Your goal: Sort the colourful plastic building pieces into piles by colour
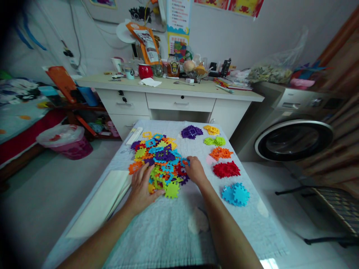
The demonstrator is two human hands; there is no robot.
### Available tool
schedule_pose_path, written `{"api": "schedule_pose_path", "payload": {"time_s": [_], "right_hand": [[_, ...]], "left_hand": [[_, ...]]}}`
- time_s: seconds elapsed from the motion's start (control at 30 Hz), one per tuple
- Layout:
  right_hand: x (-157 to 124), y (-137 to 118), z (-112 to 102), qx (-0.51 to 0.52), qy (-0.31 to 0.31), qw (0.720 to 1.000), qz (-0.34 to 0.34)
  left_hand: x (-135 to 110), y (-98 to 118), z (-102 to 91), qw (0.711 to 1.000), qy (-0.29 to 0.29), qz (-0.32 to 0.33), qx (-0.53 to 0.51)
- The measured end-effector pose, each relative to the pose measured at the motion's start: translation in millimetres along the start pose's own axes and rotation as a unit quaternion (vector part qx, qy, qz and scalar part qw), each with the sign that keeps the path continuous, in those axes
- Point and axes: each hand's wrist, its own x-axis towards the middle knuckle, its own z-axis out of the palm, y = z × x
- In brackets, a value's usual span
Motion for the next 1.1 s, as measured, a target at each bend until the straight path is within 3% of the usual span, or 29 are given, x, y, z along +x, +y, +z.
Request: {"api": "schedule_pose_path", "payload": {"time_s": [0.17,0.37,0.5,0.87,1.0,1.1], "right_hand": [[-4.6,-11.2,8.0,0.085,-0.001,0.996,-0.031],[-7.6,-6.5,13.5,0.193,-0.003,0.978,-0.076],[-6.8,-6.0,17.2,0.188,0.009,0.975,-0.122],[-3.6,3.2,16.8,0.226,0.106,0.968,0.007],[-3.0,8.6,12.9,0.164,0.124,0.978,0.043],[-2.8,13.0,10.9,0.090,0.122,0.988,0.011]], "left_hand": [[1.2,0.9,-1.5,1.000,0.003,0.006,-0.005],[2.0,3.1,-2.7,1.000,0.014,0.002,-0.007],[1.6,2.9,-2.4,1.000,0.009,0.001,-0.008],[1.5,-1.2,-6.7,0.999,0.036,0.002,-0.016],[3.8,-3.1,-7.0,0.999,0.054,-0.008,-0.002],[6.2,-5.6,-6.9,0.997,0.065,-0.028,0.011]]}}
